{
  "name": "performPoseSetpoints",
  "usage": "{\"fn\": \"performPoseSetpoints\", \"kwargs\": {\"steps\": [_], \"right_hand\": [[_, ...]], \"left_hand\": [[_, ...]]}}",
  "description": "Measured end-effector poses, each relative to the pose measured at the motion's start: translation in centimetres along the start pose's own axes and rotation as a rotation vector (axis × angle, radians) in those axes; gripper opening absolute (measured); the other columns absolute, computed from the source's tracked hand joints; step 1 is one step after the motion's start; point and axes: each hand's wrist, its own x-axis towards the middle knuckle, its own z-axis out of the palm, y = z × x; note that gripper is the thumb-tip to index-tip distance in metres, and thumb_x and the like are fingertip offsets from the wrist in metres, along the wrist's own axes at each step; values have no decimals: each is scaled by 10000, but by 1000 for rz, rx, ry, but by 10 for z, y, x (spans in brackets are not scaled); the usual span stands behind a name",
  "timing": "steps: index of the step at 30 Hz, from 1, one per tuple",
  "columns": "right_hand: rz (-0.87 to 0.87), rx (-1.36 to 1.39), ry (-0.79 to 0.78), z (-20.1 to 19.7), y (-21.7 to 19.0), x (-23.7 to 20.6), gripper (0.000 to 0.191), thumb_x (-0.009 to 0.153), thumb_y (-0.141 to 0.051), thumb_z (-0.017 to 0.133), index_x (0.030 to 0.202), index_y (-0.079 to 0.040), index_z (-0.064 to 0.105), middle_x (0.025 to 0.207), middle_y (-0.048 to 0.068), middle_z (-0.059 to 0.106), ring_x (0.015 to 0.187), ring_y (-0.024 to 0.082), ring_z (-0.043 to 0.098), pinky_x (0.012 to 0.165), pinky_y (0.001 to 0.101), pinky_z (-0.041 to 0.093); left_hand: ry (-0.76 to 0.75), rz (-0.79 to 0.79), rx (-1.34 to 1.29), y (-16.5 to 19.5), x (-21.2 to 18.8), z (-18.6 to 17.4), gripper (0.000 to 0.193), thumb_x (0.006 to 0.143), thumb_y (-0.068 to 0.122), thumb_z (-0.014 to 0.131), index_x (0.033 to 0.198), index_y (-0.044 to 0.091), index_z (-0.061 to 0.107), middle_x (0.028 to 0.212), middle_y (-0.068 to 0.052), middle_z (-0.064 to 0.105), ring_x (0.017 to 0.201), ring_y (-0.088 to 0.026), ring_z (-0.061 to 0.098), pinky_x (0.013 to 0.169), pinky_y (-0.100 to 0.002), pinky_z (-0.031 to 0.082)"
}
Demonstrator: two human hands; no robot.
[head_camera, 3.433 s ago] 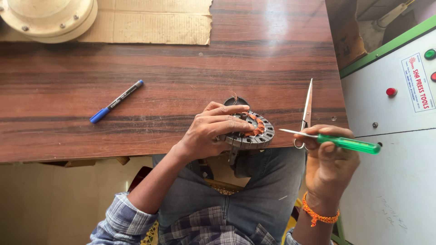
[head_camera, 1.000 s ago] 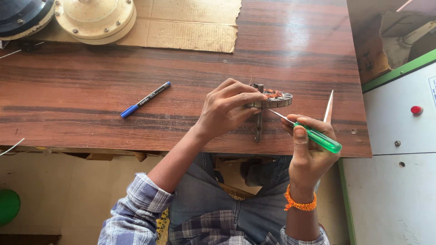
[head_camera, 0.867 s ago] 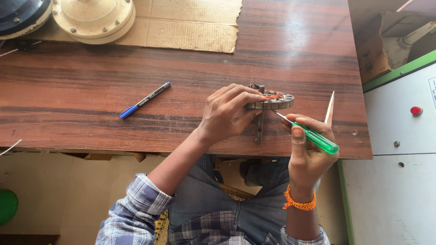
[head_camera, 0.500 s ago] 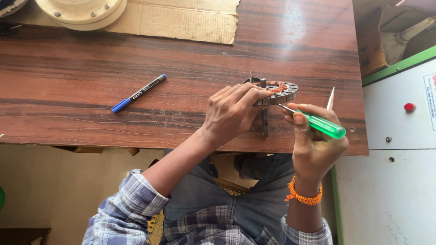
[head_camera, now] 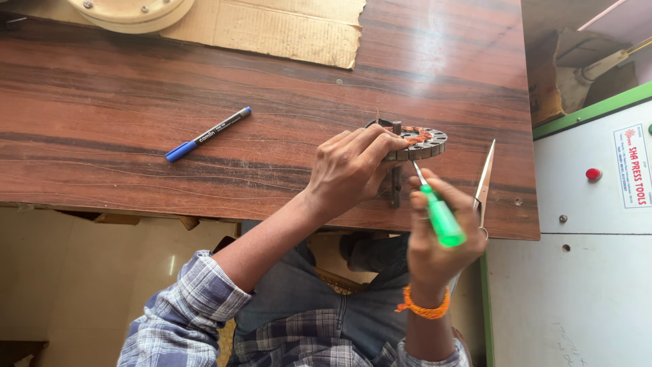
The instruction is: The person sits at a workbench reworking an electric motor stator with copper windings. They use scissors to cut wire and insulation, use a green-handled screwdriver to pry at the windings, and pull loose wire pieces from the stator slots by hand, working around the part section by section.
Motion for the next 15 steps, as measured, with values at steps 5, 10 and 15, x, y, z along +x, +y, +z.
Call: {"fn": "performPoseSetpoints", "kwargs": {"steps": [5,10,15], "right_hand": [[160,261,35,-4,8,11,298,1099,-168,670,1218,92,585,1177,206,739,1055,262,779,950,358,671],[97,104,50,4,6,-3,274,1107,-154,656,1218,90,596,1189,219,732,1052,263,772,942,358,666],[60,136,42,-9,21,-7,278,1113,-171,678,1241,70,628,1180,211,744,972,221,753,891,324,632]], "left_hand": [[-13,-9,10,-3,-4,4,345,858,90,774,1166,139,627,1053,1,682,955,-194,720,766,-360,552],[22,10,55,-5,-12,13,352,901,105,769,1221,134,626,1135,-30,698,1004,-203,728,783,-359,556],[8,34,10,-11,-6,9,412,916,234,795,1289,191,626,1181,8,714,1065,-195,733,878,-354,587]]}}
